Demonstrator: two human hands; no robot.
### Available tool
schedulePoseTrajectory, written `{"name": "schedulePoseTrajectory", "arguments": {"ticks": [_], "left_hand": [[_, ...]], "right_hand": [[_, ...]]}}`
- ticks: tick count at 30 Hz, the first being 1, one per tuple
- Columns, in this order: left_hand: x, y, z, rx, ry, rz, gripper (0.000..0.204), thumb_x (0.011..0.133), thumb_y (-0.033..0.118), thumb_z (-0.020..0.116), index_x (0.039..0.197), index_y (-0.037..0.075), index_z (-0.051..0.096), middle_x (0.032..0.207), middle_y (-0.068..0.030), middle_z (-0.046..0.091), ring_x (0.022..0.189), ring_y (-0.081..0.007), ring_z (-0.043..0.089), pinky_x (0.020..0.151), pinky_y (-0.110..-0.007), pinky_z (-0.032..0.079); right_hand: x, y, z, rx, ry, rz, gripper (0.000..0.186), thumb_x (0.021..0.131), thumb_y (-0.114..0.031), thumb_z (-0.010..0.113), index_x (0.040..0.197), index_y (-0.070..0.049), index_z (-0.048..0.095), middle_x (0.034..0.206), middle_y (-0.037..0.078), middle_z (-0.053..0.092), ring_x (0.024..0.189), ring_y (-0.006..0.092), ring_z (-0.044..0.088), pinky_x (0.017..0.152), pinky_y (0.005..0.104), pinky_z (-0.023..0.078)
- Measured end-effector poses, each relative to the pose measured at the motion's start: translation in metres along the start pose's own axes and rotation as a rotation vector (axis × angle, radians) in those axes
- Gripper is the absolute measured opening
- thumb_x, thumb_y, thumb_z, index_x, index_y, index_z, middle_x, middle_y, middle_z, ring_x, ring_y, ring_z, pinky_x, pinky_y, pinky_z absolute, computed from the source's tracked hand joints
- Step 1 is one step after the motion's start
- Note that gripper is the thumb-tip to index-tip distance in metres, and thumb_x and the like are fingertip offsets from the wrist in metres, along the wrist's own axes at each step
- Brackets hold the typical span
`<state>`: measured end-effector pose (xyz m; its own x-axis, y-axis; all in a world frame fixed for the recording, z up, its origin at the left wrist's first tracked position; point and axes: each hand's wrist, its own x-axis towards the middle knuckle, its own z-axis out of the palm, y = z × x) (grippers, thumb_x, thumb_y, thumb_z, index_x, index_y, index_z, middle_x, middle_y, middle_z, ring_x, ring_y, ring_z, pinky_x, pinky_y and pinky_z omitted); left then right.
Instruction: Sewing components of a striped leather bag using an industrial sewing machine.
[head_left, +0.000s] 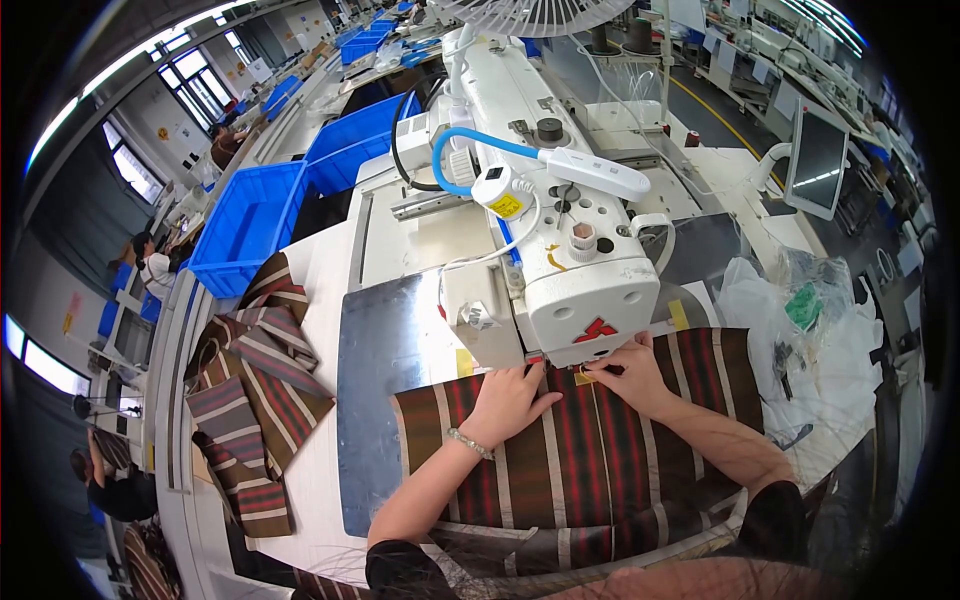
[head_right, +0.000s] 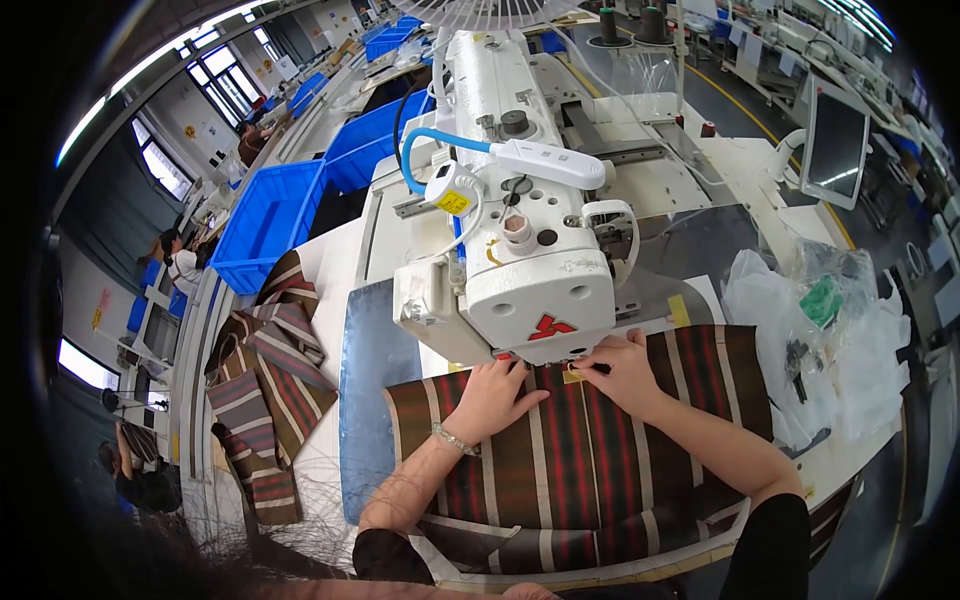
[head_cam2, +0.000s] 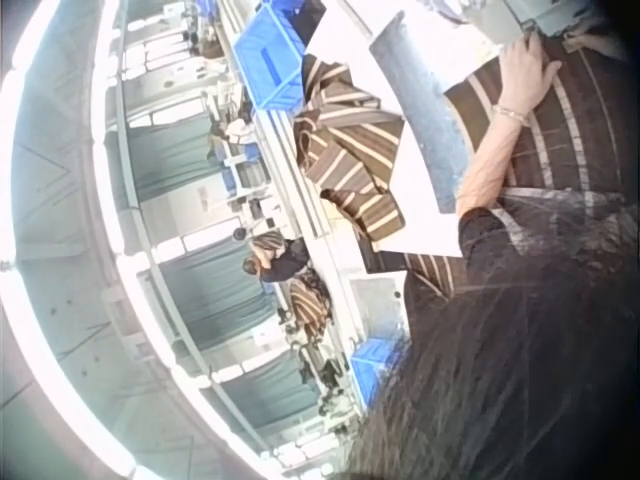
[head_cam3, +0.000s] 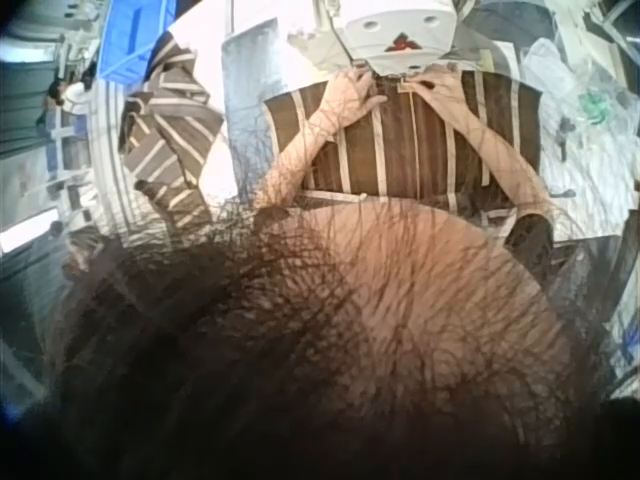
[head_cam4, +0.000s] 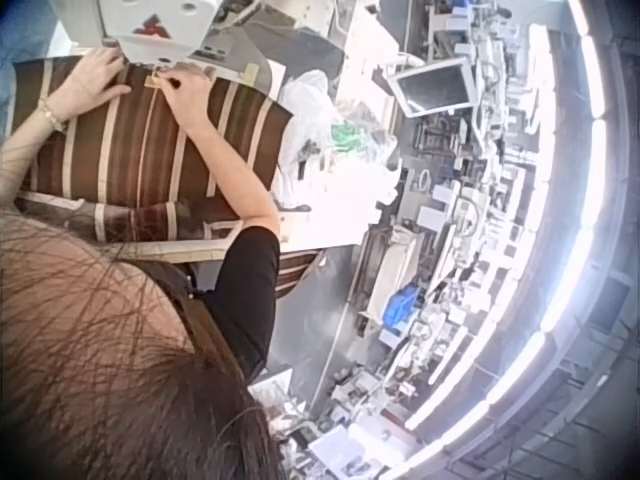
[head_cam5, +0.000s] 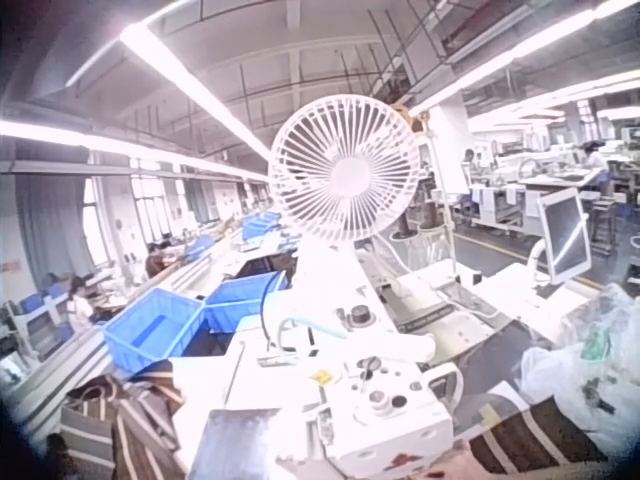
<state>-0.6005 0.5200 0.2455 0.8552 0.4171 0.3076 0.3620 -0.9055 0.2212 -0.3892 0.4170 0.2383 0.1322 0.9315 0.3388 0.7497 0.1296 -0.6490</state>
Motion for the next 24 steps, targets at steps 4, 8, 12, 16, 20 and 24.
{"name": "schedulePoseTrajectory", "arguments": {"ticks": [4,8,12,16,20,24], "left_hand": [[0.002,0.001,0.008,-0.064,-0.029,-0.004,0.044,0.084,0.039,0.064,0.110,0.003,0.059,0.097,-0.0161,0.055,0.090,-0.0323,0.055,0.081,-0.040,0.042],[0.008,-0.002,0.014,-0.145,-0.050,0.061,0.042,0.086,0.037,0.062,0.118,0.011,0.060,0.102,-0.0194,0.056,0.095,-0.0355,0.057,0.082,-0.042,0.044],[0.016,-0.001,0.013,-0.206,-0.178,-0.013,0.039,0.087,0.038,0.061,0.119,0.016,0.061,0.101,-0.0200,0.057,0.089,-0.0355,0.060,0.076,-0.042,0.049],[0.019,0.001,0.012,-0.097,-0.184,-0.012,0.036,0.087,0.038,0.059,0.117,0.018,0.062,0.093,-0.0165,0.060,0.075,-0.0321,0.064,0.063,-0.040,0.053],[0.017,0.003,0.011,-0.038,-0.102,0.023,0.029,0.088,0.038,0.058,0.109,0.019,0.065,0.083,-0.0130,0.062,0.069,-0.0297,0.064,0.057,-0.039,0.053],[0.017,0.004,0.009,-0.063,-0.182,-0.050,0.025,0.089,0.036,0.057,0.098,0.016,0.068,0.073,-0.0117,0.063,0.067,-0.0290,0.064,0.054,-0.038,0.052]], "right_hand": [[-0.001,0.002,-0.001,0.079,0.047,0.031,0.011,0.072,-0.022,0.074,0.074,-0.011,0.071,0.088,0.002,0.061,0.094,0.0181,0.053,0.087,0.0387,0.026],[-0.001,0.002,0.000,0.070,0.032,0.059,0.015,0.071,-0.024,0.076,0.075,-0.010,0.072,0.105,0.003,0.052,0.107,0.0210,0.046,0.090,0.0394,0.026],[-0.001,0.004,0.000,0.060,0.038,0.062,0.015,0.071,-0.024,0.076,0.076,-0.010,0.072,0.104,0.004,0.053,0.107,0.0215,0.045,0.092,0.0406,0.025],[-0.002,0.003,-0.005,0.033,-0.008,0.011,0.015,0.073,-0.022,0.075,0.082,-0.011,0.073,0.104,0.004,0.053,0.106,0.0220,0.045,0.092,0.0401,0.026],[-0.008,0.006,-0.014,-0.183,-0.056,-0.243,0.021,0.074,-0.019,0.073,0.095,-0.015,0.072,0.092,0.002,0.049,0.092,0.0194,0.047,0.083,0.0370,0.031],[-0.016,0.006,-0.018,-0.257,-0.117,-0.275,0.033,0.074,-0.018,0.073,0.106,-0.019,0.069,0.083,0.001,0.045,0.085,0.0177,0.047,0.074,0.0354,0.030]]}}
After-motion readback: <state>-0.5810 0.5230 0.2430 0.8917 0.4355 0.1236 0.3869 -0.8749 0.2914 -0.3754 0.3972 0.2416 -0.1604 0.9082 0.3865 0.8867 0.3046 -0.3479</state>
